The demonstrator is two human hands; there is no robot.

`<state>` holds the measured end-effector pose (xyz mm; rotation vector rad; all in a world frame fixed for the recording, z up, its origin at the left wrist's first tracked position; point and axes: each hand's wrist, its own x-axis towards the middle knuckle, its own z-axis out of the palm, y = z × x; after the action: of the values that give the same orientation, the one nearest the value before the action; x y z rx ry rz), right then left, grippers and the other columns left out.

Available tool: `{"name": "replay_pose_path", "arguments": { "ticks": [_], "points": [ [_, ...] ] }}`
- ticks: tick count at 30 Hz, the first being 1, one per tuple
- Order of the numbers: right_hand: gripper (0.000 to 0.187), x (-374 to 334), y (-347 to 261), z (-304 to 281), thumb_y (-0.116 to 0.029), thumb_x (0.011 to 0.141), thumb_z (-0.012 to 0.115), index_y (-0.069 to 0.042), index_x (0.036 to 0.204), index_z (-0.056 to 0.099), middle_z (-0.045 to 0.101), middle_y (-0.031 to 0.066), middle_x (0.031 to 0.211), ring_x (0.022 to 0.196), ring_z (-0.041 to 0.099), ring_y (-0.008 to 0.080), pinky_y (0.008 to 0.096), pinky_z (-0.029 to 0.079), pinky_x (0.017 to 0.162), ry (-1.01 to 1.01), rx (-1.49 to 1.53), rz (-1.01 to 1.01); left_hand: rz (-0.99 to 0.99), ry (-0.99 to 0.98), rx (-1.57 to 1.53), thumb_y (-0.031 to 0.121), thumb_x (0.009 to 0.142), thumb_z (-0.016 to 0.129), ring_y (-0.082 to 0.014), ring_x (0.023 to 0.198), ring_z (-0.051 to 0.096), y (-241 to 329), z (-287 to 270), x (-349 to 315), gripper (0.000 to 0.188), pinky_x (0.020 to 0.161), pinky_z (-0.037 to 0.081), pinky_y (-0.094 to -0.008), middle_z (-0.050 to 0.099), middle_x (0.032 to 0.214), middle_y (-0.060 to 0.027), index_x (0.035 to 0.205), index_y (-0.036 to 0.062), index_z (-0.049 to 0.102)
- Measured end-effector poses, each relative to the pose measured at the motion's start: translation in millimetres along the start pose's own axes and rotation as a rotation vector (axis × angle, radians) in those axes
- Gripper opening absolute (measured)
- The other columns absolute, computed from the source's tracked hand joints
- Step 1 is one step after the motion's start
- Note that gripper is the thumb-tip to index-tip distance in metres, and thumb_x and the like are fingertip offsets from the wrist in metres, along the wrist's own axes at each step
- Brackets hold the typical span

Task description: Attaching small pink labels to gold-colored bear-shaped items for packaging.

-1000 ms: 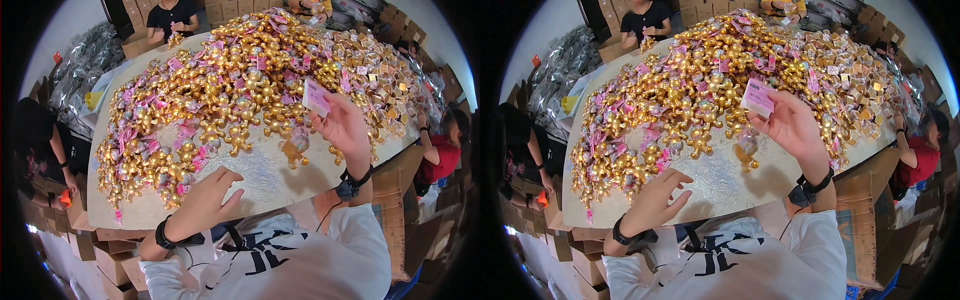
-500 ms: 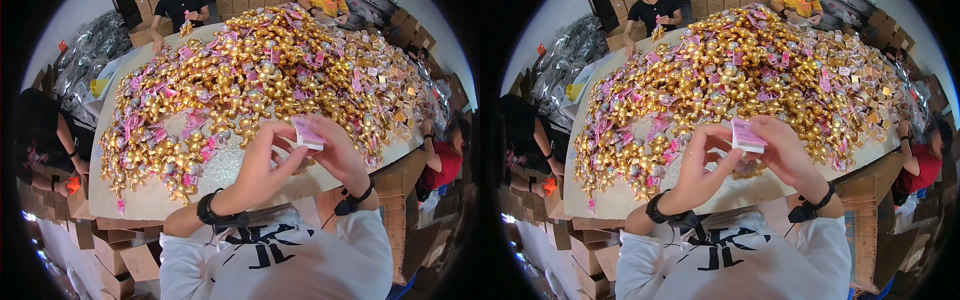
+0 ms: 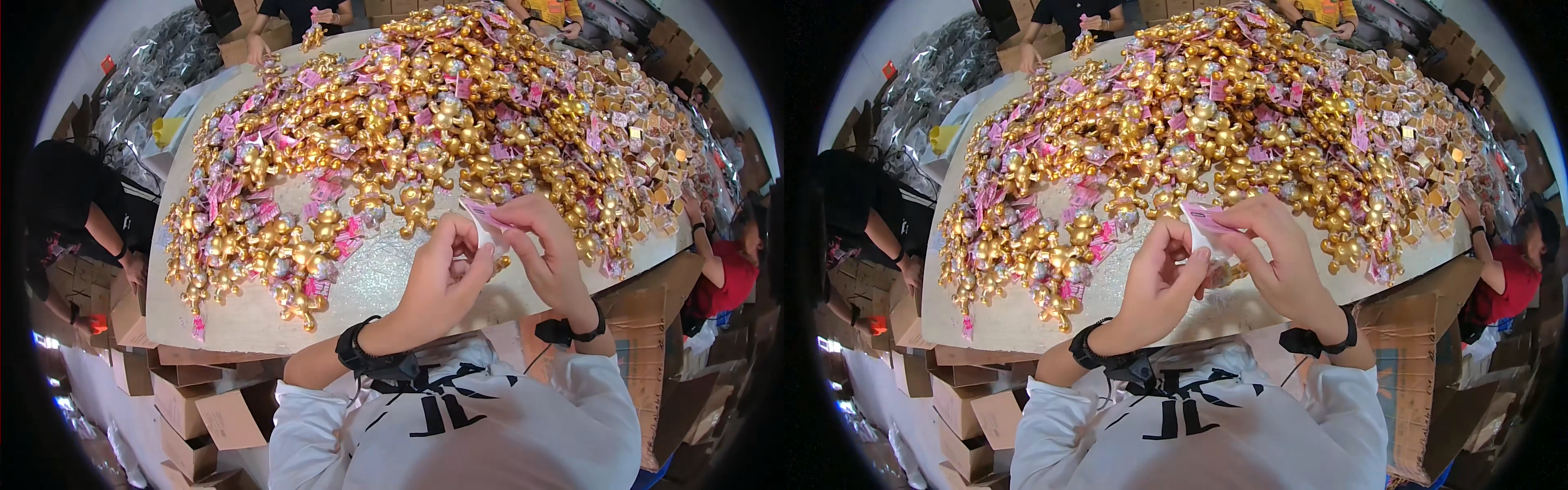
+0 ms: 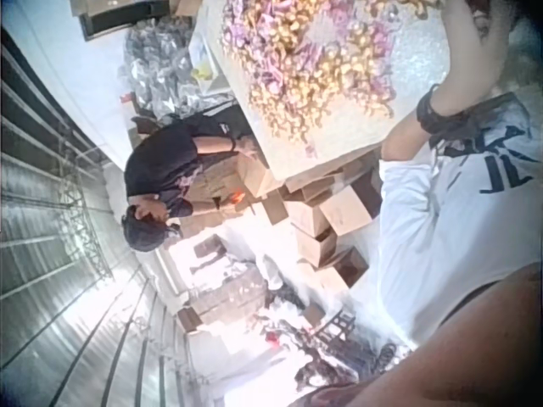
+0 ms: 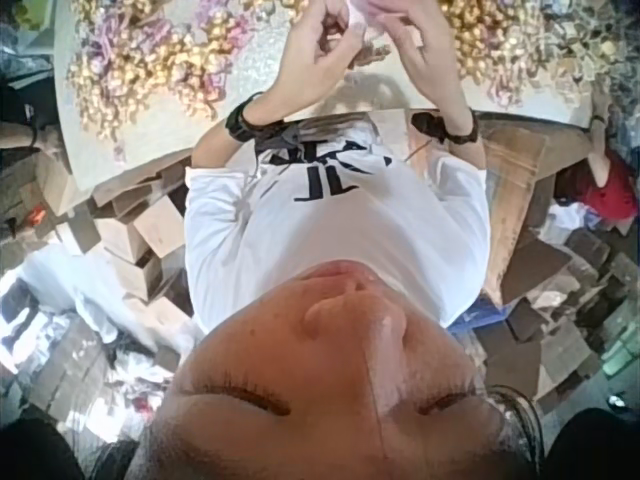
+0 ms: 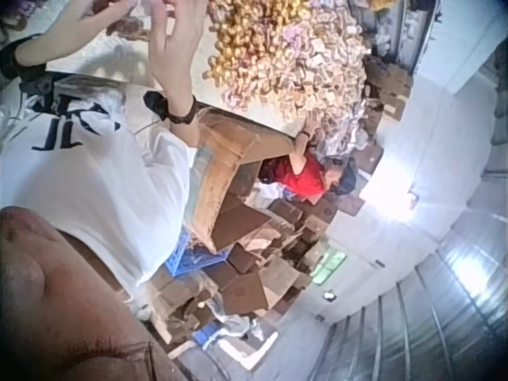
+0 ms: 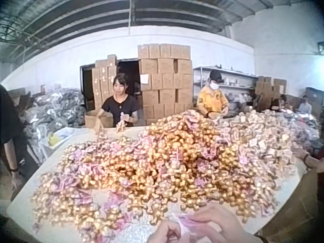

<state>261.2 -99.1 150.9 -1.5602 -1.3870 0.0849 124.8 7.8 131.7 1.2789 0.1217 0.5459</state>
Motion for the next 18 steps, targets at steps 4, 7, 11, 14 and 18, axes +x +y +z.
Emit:
{"name": "replay_pose_path", "arguments": {
  "ticks": [4,7,11,14,18],
  "points": [
    [0.014,-1.4,10.1,0.3,-0.01,0.091,0.053,0.002,0.094,0.058,0.055,0.0089,0.083,0.076,0.057,0.0162,0.0264,0.046,0.068,0.027,0.088,0.111,-0.015,-0.005,-0.017,0.002,0.093,0.049,-0.0014,0.071,0.048,-0.7,-3.3,-1.7,0.01,0.057,0.041,-0.0161,0.048,0.084,-0.0024,0.096,0.0012,0.039],
    [0.016,-0.1,8.2,7.4,-0.011,0.094,0.051,0.003,0.094,0.058,0.054,0.0083,0.081,0.07,0.056,0.0145,0.0255,0.045,0.064,0.096,0.216,0.17,-0.029,0.015,-0.033,0.004,0.094,0.047,-0.0049,0.066,0.049,-1.5,-6.9,-1.3,0.009,0.054,0.042,-0.0193,0.05,0.08,-0.0032,0.095,0.0037,0.039],
    [0.017,1.0,6.0,7.4,-0.01,0.094,0.05,0.004,0.096,0.058,0.053,0.0074,0.08,0.07,0.056,0.0128,0.0244,0.044,0.063,0.142,0.247,0.17,-0.024,0.012,-0.017,0.005,0.094,0.045,-0.0071,0.064,0.05,-2.9,-12.7,0.1,0.007,0.054,0.043,-0.0211,0.051,0.079,-0.0038,0.095,0.0052,0.038],
    [0.017,-1.1,10.1,2.1,-0.011,0.093,0.052,0.002,0.099,0.061,0.054,0.0063,0.081,0.075,0.057,0.0135,0.0247,0.045,0.066,0.144,0.193,0.148,-0.02,0.029,-0.028,0.004,0.094,0.044,-0.0078,0.067,0.051,-1.3,-11.3,-0.7,0.007,0.054,0.043,-0.0217,0.051,0.079,-0.0046,0.096,0.0055,0.037],
    [0.013,1.1,5.5,-2.0,-0.011,0.089,0.058,-0.002,0.095,0.064,0.053,0.0071,0.095,0.086,0.056,0.0154,0.0255,0.046,0.071,0.006,-0.08,-0.12,0.002,-0.004,-0.077,0.003,0.094,0.045,-0.0055,0.071,0.051,-4.4,-12.1,-0.5,0.01,0.057,0.045,-0.0206,0.049,0.083,-0.0052,0.096,0.0023,0.036]
  ]
}}
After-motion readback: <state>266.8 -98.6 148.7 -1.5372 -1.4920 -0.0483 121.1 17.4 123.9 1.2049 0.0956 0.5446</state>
